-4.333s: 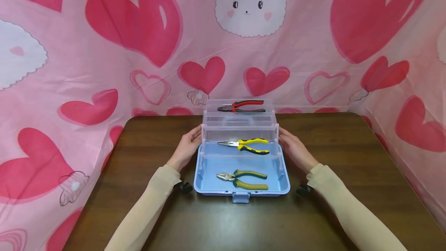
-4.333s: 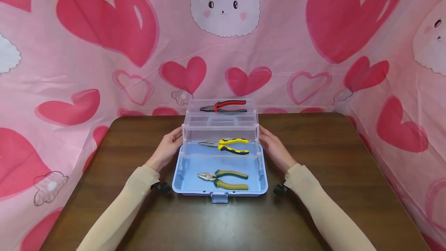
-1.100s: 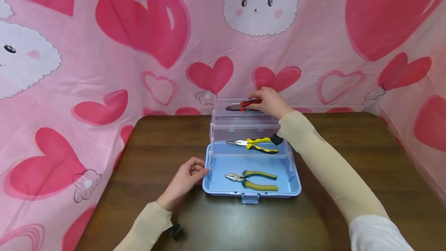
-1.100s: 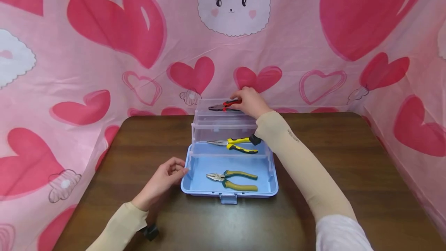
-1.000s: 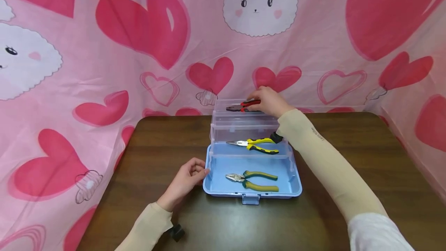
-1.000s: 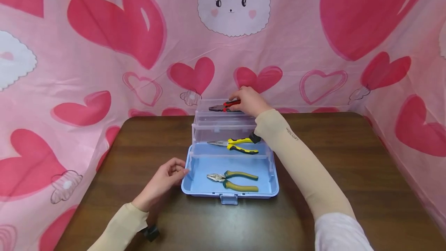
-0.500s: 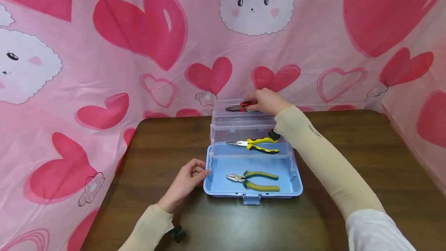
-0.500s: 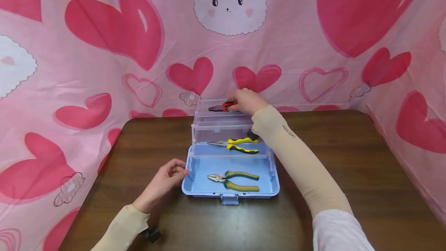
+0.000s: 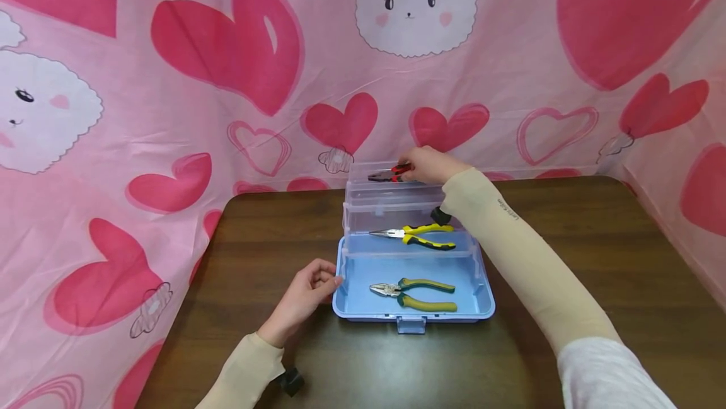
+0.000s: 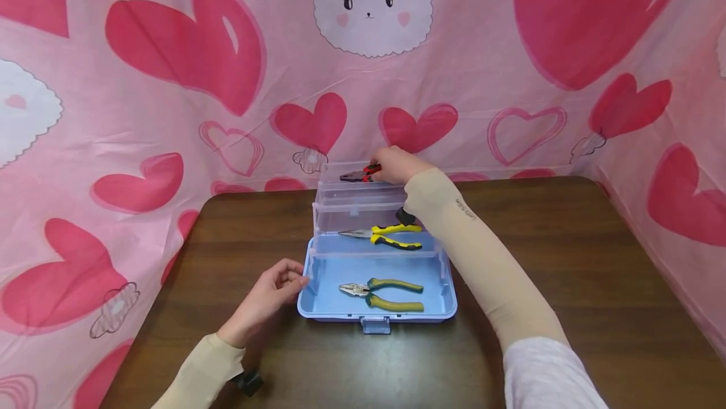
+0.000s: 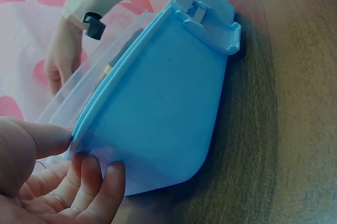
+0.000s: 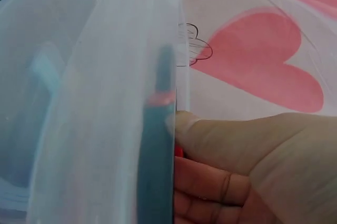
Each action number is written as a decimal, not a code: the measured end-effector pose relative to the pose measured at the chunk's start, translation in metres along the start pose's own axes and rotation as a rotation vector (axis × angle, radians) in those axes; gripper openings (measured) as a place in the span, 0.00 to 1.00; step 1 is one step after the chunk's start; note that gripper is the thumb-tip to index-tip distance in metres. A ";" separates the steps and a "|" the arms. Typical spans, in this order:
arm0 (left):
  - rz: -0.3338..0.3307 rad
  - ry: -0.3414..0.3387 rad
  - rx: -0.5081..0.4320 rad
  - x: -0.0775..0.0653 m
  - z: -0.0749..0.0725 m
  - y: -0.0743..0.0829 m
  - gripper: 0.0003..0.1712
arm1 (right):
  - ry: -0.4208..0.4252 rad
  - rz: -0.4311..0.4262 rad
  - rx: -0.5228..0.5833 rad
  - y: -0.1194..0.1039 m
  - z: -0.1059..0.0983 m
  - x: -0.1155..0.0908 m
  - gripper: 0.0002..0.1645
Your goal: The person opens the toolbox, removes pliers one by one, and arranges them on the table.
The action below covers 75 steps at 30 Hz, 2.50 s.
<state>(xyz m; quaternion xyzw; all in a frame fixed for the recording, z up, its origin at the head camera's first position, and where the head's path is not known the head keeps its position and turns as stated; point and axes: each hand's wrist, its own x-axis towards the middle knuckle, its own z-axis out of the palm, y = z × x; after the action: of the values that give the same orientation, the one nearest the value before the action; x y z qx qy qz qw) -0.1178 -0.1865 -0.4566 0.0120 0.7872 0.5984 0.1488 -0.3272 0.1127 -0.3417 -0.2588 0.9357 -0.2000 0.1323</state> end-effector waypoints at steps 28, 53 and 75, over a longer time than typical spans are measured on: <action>0.032 -0.013 0.042 -0.001 -0.003 0.004 0.15 | -0.018 -0.020 0.186 -0.001 0.000 0.000 0.24; 0.009 0.005 0.053 -0.002 0.000 0.004 0.15 | -0.004 0.180 0.538 -0.004 0.007 -0.004 0.42; 0.024 0.019 0.056 0.001 0.002 0.002 0.14 | -0.077 0.016 0.086 0.004 0.000 -0.002 0.30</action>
<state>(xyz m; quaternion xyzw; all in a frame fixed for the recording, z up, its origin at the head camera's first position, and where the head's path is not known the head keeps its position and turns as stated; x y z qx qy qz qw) -0.1191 -0.1841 -0.4553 0.0199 0.8048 0.5780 0.1335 -0.3270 0.1166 -0.3432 -0.2529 0.9225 -0.2287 0.1809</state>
